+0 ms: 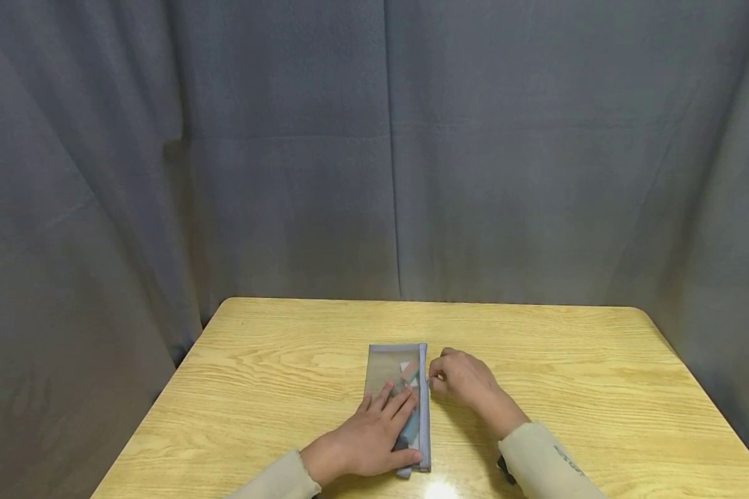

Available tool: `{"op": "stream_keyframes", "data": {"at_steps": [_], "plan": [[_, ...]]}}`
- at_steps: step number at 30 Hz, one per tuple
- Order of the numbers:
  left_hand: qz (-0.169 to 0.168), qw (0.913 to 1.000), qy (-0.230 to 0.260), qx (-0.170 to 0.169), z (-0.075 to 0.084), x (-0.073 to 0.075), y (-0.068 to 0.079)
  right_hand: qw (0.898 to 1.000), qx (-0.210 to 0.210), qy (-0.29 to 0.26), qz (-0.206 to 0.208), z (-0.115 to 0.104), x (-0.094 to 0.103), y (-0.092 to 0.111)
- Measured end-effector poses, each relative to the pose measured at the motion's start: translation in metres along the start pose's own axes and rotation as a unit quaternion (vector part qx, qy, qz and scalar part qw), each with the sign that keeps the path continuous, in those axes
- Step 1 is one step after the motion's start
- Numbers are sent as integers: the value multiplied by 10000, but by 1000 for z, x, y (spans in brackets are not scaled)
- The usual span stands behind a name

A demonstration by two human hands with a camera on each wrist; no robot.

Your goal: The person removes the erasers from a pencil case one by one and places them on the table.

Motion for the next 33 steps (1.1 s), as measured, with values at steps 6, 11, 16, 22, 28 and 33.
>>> {"op": "stream_keyframes", "data": {"at_steps": [6, 11, 16, 22, 28, 33], "plan": [[-9, 10000, -23, -15, 0, -2, -1, 10000, -17, 7, -33, 3, 0, -2], [-24, 10000, -29, -1, 1, -1, -2, 10000, -64, 2, -50, 6, 0, -4], [-63, 10000, -1, 0, 0, -2, -1, 9998, -175, -50, -29, 9, 0, -6], [-95, 10000, -7, -22, 0, -4, -1, 9995, -274, -122, -50, 12, -2, -8], [-109, 9999, -40, -34, 1, -3, -1, 9998, -179, -22, 41, 15, -1, -12], [-121, 9999, -24, -19, 0, 1, -1, 9995, -293, -64, -73, 18, -1, -16]]}}
Point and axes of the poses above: each hand's wrist, its own y-axis away from the middle knuckle, its own x-axis out of the back of the hand, z = x × y, the point moved 5 cm from there along -y, towards the middle knuckle, and after that the axes turned 7 degrees about x, right-handed, at the moved point
